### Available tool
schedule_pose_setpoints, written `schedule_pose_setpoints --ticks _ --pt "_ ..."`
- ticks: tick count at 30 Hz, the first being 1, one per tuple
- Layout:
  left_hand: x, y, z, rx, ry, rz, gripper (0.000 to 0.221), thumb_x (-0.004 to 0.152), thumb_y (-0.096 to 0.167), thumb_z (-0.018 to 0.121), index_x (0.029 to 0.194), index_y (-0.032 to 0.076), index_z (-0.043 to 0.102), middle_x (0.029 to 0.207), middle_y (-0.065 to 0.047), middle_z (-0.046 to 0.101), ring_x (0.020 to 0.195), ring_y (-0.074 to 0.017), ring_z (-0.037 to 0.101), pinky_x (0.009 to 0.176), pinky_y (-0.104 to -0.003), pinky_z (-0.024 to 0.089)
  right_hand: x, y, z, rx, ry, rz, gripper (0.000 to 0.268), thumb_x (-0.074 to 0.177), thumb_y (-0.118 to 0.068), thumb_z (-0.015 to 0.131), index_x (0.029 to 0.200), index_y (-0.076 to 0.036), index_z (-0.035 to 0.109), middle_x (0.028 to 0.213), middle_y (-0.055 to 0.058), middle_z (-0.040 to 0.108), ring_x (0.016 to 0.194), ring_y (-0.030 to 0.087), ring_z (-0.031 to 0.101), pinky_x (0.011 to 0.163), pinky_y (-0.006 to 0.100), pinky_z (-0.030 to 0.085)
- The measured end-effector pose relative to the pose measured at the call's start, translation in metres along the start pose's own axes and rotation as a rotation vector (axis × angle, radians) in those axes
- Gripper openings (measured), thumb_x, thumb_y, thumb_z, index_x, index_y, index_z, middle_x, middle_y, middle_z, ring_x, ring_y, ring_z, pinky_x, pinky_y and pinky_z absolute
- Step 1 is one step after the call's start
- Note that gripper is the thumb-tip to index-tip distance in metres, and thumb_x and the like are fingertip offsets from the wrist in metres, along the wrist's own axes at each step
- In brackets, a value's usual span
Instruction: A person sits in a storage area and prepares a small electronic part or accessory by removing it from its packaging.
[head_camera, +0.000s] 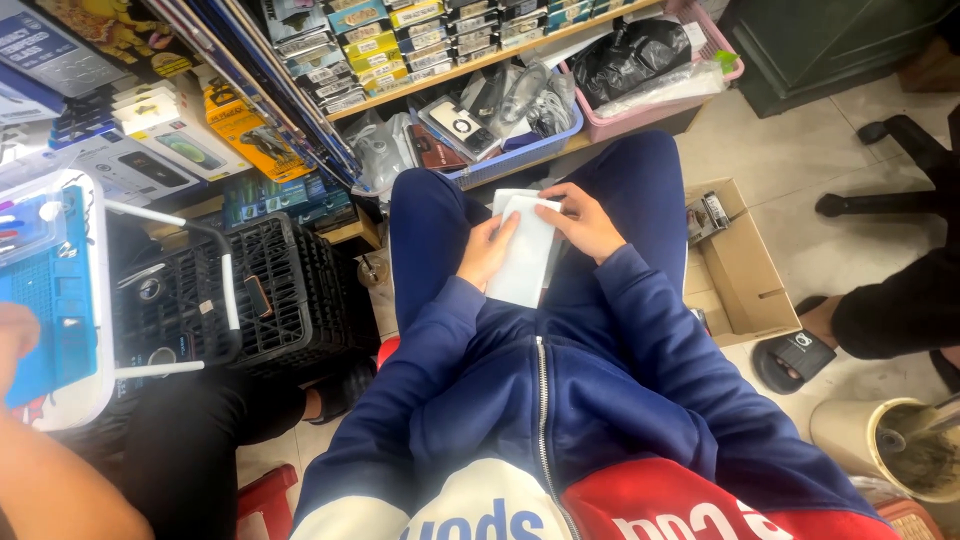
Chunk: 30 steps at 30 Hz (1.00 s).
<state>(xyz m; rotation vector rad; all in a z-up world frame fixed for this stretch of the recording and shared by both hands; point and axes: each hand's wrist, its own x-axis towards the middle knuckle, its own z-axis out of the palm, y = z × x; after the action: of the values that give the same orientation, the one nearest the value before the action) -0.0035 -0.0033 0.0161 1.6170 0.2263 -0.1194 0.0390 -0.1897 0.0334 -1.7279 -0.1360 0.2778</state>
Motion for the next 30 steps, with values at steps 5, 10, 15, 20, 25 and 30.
schedule_pose_setpoints --ticks 5,10,15,20,25,30 --pt "-0.010 0.012 0.000 0.024 -0.018 0.043 0.049 0.098 0.050 0.070 0.124 0.008 0.074 0.111 -0.015 0.074 0.102 -0.0212 0.067 0.092 -0.041 0.058 0.003 0.002 0.002 -0.006 -0.017 -0.012 0.029 0.095 -0.029 0.077 0.120 -0.016 0.070 0.093 0.009 0.069 0.077 0.014 0.066 0.068 0.030 0.058" --pt "-0.018 0.024 0.003 0.050 -0.026 0.055 0.050 0.096 0.048 0.072 0.128 0.010 0.072 0.116 -0.014 0.073 0.108 -0.0218 0.066 0.098 -0.042 0.055 0.008 0.009 -0.001 0.027 -0.019 -0.057 0.019 0.090 -0.020 0.080 0.106 -0.012 0.073 0.093 0.009 0.071 0.080 0.013 0.064 0.066 0.026 0.056" --pt "0.000 0.004 -0.003 -0.068 -0.061 0.178 0.039 0.104 0.038 0.063 0.127 0.007 0.072 0.126 -0.015 0.070 0.121 -0.0237 0.061 0.110 -0.045 0.045 0.018 0.018 -0.029 0.212 0.123 -0.136 0.029 0.089 -0.011 0.080 0.116 -0.012 0.070 0.095 0.006 0.075 0.079 0.009 0.069 0.065 0.023 0.063" --pt "0.000 0.004 -0.006 -0.111 -0.033 0.172 0.032 0.101 0.027 0.059 0.122 0.006 0.073 0.127 -0.011 0.070 0.124 -0.0182 0.058 0.112 -0.035 0.039 -0.005 -0.006 -0.109 0.400 0.473 -0.193 0.026 0.094 -0.010 0.076 0.119 -0.013 0.067 0.095 0.004 0.072 0.077 0.009 0.068 0.062 0.022 0.059" --pt "-0.005 0.023 -0.008 -0.046 -0.048 0.094 0.032 0.096 0.028 0.055 0.117 0.015 0.075 0.129 0.001 0.071 0.127 -0.0112 0.059 0.111 -0.026 0.039 -0.048 0.021 -0.205 0.355 0.915 -0.220 0.031 0.091 -0.013 0.075 0.121 -0.011 0.068 0.103 0.008 0.071 0.075 0.010 0.068 0.054 0.020 0.051" --pt "-0.011 0.034 -0.006 -0.024 -0.050 0.023 0.033 0.098 0.030 0.052 0.118 0.016 0.075 0.130 0.000 0.070 0.124 -0.0130 0.061 0.106 -0.026 0.045 -0.097 0.123 -0.275 0.155 1.144 0.139 0.039 0.086 -0.026 0.069 0.124 -0.017 0.070 0.113 0.001 0.077 0.097 0.009 0.077 0.072 0.023 0.068"
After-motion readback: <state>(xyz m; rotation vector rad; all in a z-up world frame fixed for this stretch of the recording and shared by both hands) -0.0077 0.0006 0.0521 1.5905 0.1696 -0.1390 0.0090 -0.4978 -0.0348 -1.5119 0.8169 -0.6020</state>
